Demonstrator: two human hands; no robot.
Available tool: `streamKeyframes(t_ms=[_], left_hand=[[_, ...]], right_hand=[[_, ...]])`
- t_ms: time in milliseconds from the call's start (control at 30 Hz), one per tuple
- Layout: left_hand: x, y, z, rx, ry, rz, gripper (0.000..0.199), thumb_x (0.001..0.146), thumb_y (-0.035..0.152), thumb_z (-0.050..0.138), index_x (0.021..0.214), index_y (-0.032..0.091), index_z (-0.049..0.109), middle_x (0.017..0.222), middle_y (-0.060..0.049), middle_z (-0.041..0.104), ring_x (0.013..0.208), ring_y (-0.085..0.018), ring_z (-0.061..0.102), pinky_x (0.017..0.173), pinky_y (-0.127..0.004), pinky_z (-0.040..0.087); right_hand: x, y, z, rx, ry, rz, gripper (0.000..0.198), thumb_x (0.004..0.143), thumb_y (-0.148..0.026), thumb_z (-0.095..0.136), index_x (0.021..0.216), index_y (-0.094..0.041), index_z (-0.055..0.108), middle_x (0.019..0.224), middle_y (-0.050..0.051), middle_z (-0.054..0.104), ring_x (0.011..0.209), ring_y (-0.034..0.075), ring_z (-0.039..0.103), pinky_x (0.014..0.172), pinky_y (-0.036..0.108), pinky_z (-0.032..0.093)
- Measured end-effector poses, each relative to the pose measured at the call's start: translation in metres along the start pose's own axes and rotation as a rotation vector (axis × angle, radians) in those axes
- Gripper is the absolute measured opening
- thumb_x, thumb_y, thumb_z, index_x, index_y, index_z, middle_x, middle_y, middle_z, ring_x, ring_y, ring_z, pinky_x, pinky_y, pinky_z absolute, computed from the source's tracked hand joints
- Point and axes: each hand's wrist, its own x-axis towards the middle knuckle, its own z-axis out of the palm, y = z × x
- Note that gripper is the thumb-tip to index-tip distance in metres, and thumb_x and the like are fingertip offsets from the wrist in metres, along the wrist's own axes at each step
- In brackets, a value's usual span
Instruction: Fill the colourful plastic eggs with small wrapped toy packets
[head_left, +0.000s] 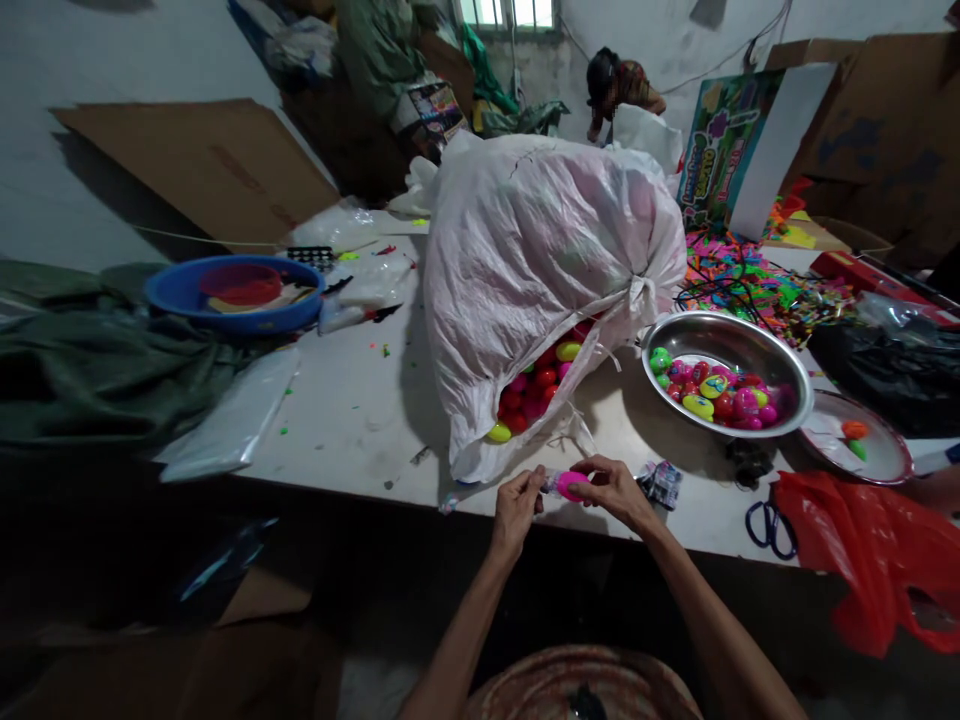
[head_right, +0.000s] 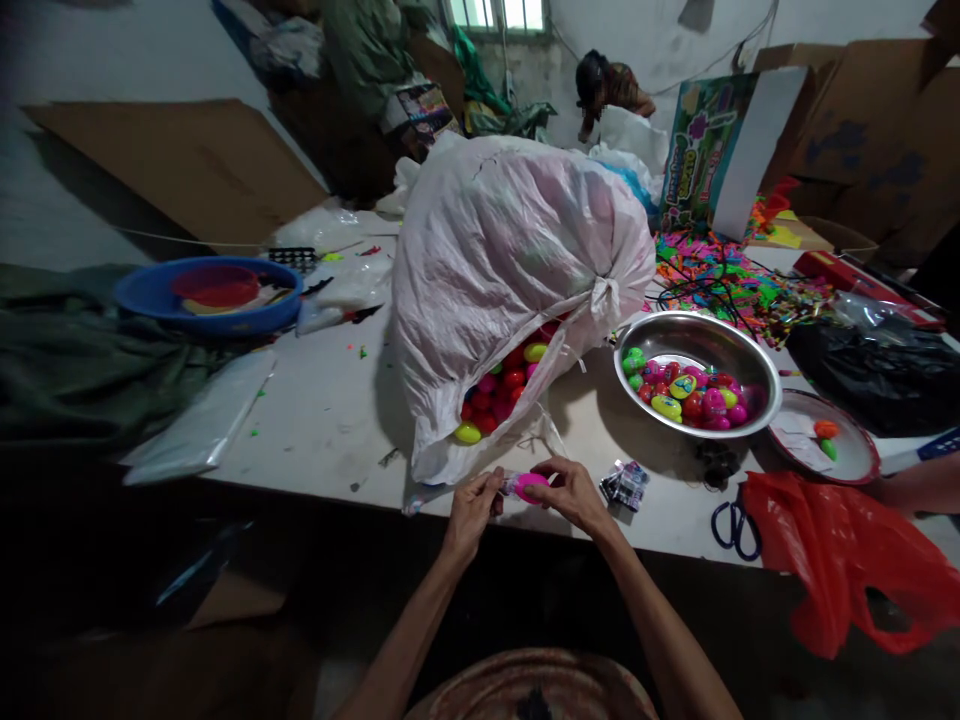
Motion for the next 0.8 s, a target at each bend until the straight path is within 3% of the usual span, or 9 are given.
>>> streamKeyframes(t_ms=[100,233,333,467,667,800], left_hand=[[-0.002,0.004,0.003,-0.031,-0.062,-0.006,0.036,0.074,0.049,0.06,0.062,0.015,0.064,0.046,0.002,0.052,0.045,-0.01,0.047,0.047,-0.022,0.034],[-0.004,0.009,0.012,-0.371,-0.06,-0.089,0.033,0.069,0.04,0.069,0.092,0.016,0.068,0.082,-0.004,0.067,0.069,-0.014,0.06,0.059,-0.023,0.043],[-0.004,0.01,0.023,-0.594,-0.053,-0.144,0.036,0.064,0.031,0.075,0.095,0.016,0.067,0.089,-0.005,0.068,0.074,-0.014,0.061,0.068,-0.025,0.046],[-0.006,0.007,0.036,-0.688,-0.12,-0.19,0.032,0.066,0.027,0.073,0.095,0.015,0.067,0.089,-0.006,0.069,0.075,-0.015,0.063,0.069,-0.026,0.047],[-0.01,0.002,0.04,-0.649,-0.159,-0.227,0.035,0.067,0.026,0.073,0.099,0.013,0.065,0.091,-0.008,0.069,0.083,-0.019,0.064,0.077,-0.03,0.047],[-0.007,0.0,0.038,-0.637,-0.197,-0.276,0.038,0.065,0.026,0.075,0.099,0.014,0.065,0.091,-0.008,0.069,0.082,-0.018,0.064,0.078,-0.03,0.046]], right_hand=[[0.002,0.005,0.0,0.017,0.022,-0.078,0.039,0.066,-0.04,0.072,0.097,-0.019,0.069,0.09,0.004,0.061,0.067,0.013,0.058,0.058,0.025,0.046],[-0.001,0.017,0.007,0.18,0.009,-0.051,0.047,0.065,-0.037,0.074,0.108,-0.021,0.065,0.096,0.004,0.059,0.073,0.015,0.059,0.064,0.027,0.048],[-0.004,0.024,0.014,0.359,0.064,0.061,0.06,0.058,-0.032,0.079,0.113,-0.018,0.06,0.089,0.003,0.061,0.067,0.014,0.06,0.062,0.029,0.049],[-0.005,0.031,0.019,0.495,0.142,0.094,0.058,0.06,-0.033,0.078,0.112,-0.016,0.058,0.085,0.002,0.061,0.065,0.014,0.061,0.064,0.031,0.051],[-0.005,0.029,0.014,0.106,0.273,-0.155,0.048,0.064,-0.031,0.074,0.11,-0.023,0.061,0.09,0.003,0.056,0.071,0.015,0.059,0.065,0.029,0.052],[-0.008,0.022,0.009,-0.046,0.278,-0.251,0.034,0.068,-0.029,0.071,0.101,-0.023,0.065,0.098,0.005,0.054,0.073,0.015,0.059,0.063,0.028,0.052]])
